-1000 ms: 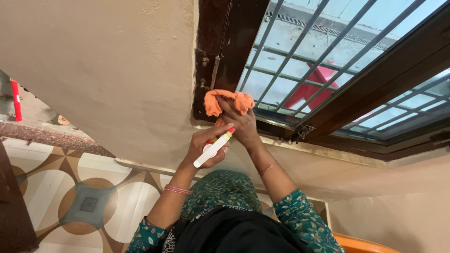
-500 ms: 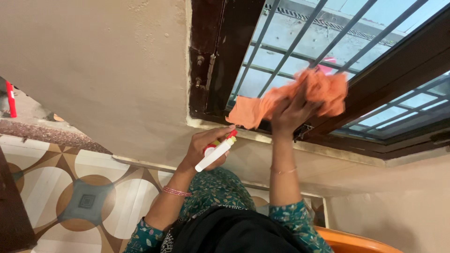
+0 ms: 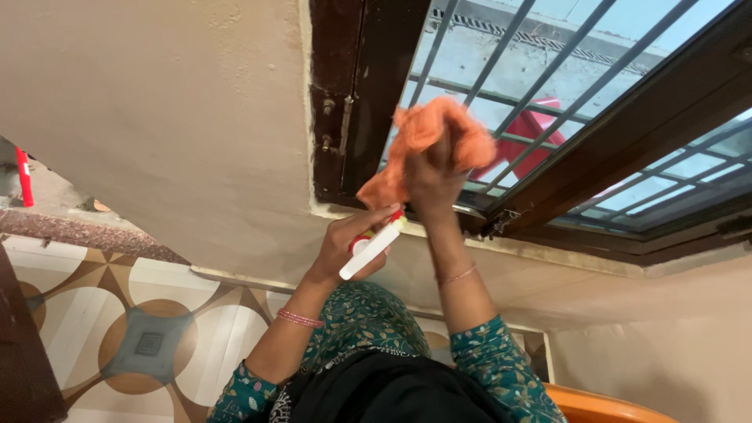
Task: The person sprays a cleaning solution onto a window frame and wipes it with an orange cloth. The person repeatedly sprays and wipes the same section of the frame throughout the clip.
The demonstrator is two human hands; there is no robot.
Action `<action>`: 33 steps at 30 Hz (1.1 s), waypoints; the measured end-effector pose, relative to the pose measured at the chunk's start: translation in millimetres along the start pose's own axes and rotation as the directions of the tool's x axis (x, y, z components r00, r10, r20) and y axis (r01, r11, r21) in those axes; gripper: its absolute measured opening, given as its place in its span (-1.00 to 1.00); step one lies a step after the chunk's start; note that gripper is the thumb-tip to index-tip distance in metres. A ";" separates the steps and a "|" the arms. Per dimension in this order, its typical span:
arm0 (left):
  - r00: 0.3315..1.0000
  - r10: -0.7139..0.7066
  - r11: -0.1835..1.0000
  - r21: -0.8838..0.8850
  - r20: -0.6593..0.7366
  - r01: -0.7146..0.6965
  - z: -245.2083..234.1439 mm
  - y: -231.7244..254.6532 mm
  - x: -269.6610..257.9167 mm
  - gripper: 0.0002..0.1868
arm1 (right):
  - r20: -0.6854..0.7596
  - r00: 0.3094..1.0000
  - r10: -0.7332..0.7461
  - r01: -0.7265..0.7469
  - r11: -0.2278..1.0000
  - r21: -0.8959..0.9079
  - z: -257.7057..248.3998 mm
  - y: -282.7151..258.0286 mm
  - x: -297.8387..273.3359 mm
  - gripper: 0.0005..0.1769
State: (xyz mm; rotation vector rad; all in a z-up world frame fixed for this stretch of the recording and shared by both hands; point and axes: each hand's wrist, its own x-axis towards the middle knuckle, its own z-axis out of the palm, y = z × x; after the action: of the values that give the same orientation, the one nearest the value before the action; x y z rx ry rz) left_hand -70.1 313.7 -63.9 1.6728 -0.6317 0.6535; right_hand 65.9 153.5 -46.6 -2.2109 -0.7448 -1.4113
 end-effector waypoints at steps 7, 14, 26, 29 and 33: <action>0.983 -0.181 0.983 -0.039 -0.021 0.180 -0.4 -1.9 0.4 -0.37 | -0.171 0.969 0.176 -0.190 0.979 -0.068 -34.4 43.9 -0.9 -0.58; 0.998 -0.016 1.000 0.005 -0.057 0.016 6.2 3.4 -0.9 -0.39 | 0.063 0.988 0.142 -0.133 0.983 -0.130 2.2 -13.6 -63.6 -0.44; 0.993 -0.114 0.993 -0.036 -0.033 0.113 2.8 6.1 0.6 -0.34 | -0.290 0.891 0.351 -0.334 0.936 0.107 -49.2 80.0 43.2 -0.37; 0.998 -0.048 0.999 0.011 -0.051 0.048 2.2 7.0 5.8 -0.34 | -0.451 0.837 0.308 -0.357 0.934 -0.024 -89.3 133.8 47.9 -0.42; 0.994 -0.096 0.995 -0.008 -0.047 0.096 6.5 5.1 8.0 -0.36 | -0.359 0.753 0.552 -0.295 0.771 0.565 -74.5 141.7 -0.9 -0.37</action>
State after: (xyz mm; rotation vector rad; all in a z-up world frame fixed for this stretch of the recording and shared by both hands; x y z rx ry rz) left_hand -67.6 305.9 -55.9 1.6673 -0.5158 0.6195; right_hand 103.6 -0.6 -25.4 -1.4010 -0.2949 -1.2962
